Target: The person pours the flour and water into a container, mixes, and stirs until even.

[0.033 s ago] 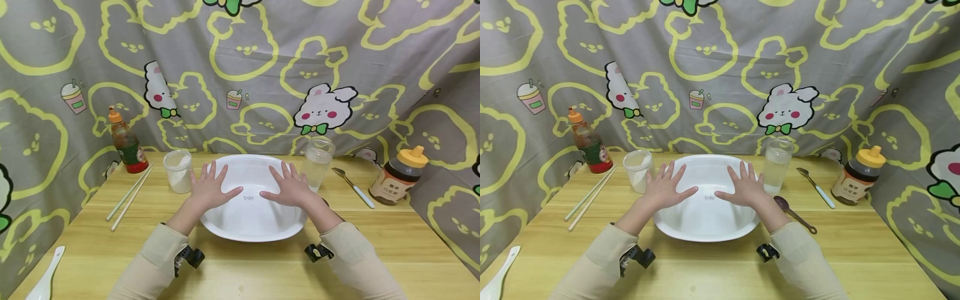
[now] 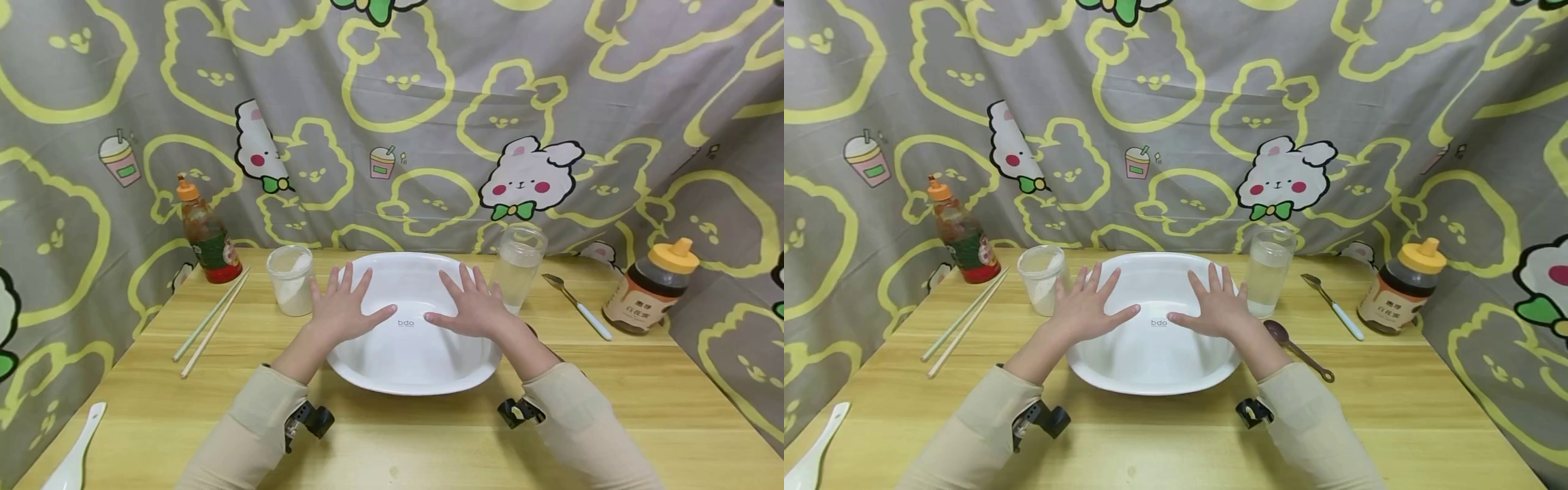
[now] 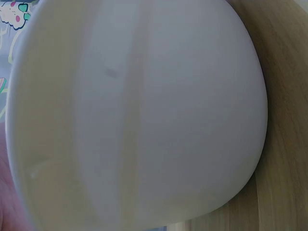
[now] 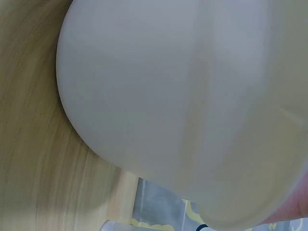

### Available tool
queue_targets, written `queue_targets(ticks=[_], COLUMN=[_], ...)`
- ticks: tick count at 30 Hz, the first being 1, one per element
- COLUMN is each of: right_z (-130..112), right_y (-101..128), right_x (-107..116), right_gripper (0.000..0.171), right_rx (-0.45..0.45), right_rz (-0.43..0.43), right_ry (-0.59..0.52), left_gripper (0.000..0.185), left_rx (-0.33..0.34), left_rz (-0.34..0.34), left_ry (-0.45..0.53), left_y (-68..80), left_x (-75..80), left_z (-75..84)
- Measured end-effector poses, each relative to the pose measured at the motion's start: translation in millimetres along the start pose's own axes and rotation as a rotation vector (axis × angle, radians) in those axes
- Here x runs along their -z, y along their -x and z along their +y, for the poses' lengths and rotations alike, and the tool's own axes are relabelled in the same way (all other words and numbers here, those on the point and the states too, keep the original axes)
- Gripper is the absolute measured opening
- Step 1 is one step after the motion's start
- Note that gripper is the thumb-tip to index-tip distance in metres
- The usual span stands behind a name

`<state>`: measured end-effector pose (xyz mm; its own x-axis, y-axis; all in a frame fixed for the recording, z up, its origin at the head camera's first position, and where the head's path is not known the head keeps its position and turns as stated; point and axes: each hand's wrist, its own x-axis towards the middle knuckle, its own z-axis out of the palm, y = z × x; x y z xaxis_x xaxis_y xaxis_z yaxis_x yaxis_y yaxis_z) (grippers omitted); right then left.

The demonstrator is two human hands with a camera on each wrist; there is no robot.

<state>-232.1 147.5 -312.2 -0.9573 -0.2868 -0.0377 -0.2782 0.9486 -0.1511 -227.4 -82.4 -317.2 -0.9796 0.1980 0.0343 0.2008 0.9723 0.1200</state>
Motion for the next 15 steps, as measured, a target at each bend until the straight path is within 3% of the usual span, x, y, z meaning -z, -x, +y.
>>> queue_targets(ticks=[15], right_z=[2.9], right_y=[1.0], right_x=[0.9], right_gripper=[0.091], right_rx=[0.017], right_rz=[0.013], right_ry=[0.009], left_gripper=[0.088], left_rx=[0.001], left_rz=[0.000], left_ry=[-0.011], left_y=[-2.5], left_x=[-1.5], left_z=[1.5])
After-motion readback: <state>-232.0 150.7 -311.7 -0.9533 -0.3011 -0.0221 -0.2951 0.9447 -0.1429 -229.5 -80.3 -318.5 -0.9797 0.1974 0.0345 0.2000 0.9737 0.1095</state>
